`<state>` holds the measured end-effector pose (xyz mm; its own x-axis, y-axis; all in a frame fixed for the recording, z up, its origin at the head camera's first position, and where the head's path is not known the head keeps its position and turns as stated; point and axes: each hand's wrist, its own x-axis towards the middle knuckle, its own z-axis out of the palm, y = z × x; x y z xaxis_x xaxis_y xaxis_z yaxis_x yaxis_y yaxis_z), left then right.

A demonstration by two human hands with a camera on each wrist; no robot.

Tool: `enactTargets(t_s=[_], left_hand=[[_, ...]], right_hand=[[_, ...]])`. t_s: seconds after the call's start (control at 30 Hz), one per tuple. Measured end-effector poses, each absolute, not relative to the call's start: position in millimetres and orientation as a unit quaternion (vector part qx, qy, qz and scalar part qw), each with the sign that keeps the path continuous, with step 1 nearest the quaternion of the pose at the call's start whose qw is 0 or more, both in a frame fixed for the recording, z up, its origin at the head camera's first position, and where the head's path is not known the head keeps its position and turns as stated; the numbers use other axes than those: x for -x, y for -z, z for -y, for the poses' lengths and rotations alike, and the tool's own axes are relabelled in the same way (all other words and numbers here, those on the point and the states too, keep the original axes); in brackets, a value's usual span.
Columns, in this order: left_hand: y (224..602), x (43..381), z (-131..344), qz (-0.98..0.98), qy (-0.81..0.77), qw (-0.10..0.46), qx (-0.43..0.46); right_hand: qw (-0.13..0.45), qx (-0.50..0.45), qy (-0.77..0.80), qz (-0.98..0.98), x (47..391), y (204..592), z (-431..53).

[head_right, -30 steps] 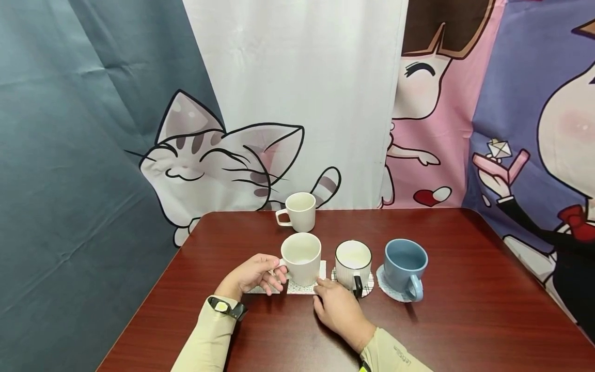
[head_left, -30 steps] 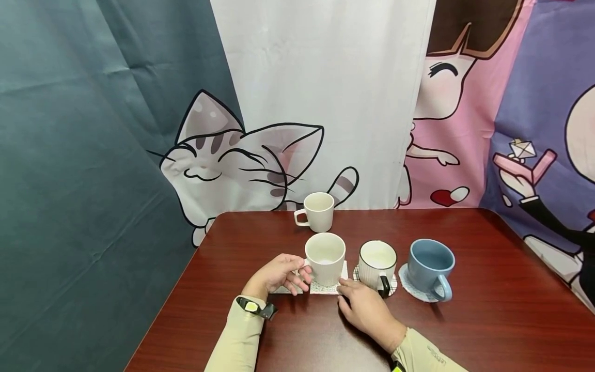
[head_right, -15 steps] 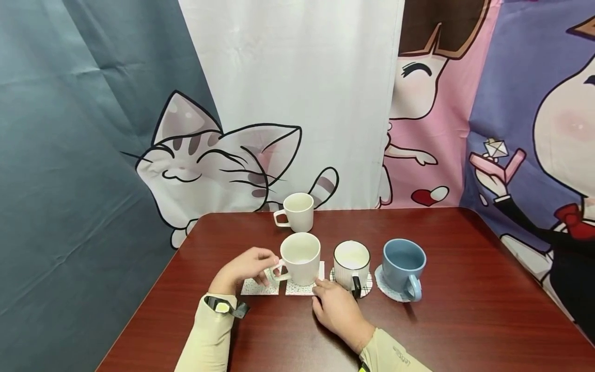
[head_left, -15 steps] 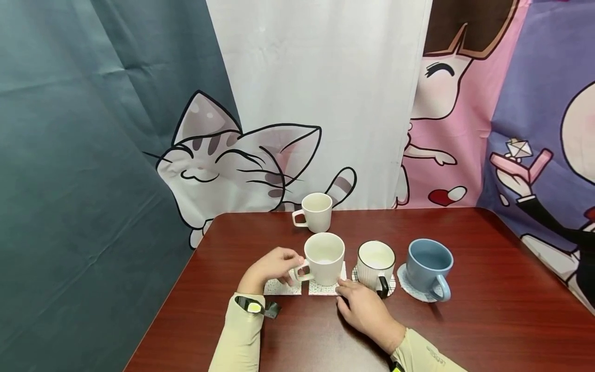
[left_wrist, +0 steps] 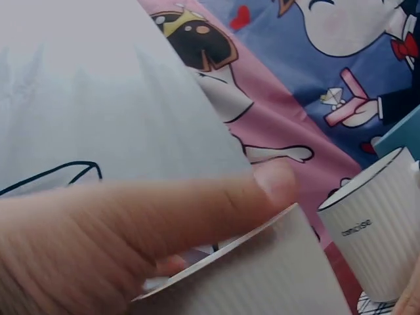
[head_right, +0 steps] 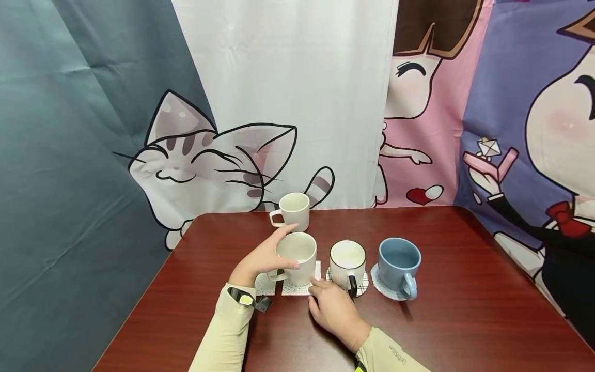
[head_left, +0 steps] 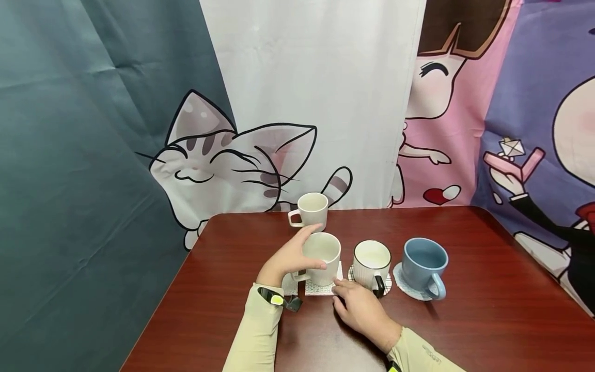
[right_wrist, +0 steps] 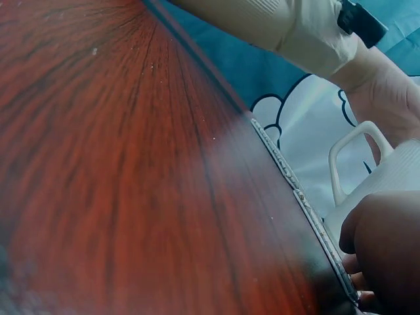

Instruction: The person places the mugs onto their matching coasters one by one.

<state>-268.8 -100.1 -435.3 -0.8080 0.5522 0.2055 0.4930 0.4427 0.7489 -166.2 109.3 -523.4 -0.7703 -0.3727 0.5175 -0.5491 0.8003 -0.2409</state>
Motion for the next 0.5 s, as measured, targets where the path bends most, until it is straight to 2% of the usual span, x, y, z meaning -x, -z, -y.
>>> enactTargets(t_s=[0.3, 0.5], left_hand=[[434.0, 260.4, 91.8, -0.876, -0.397, 0.023, -0.274], [431.2, 252.4, 82.8, -0.903, -0.360, -0.007, -0.234]], right_hand=[[0.233, -0.248, -0.188, 0.921, 164.5, 524.4, -108.1], [0.239, -0.252, -0.191, 0.918, 164.8, 521.3, -108.0]])
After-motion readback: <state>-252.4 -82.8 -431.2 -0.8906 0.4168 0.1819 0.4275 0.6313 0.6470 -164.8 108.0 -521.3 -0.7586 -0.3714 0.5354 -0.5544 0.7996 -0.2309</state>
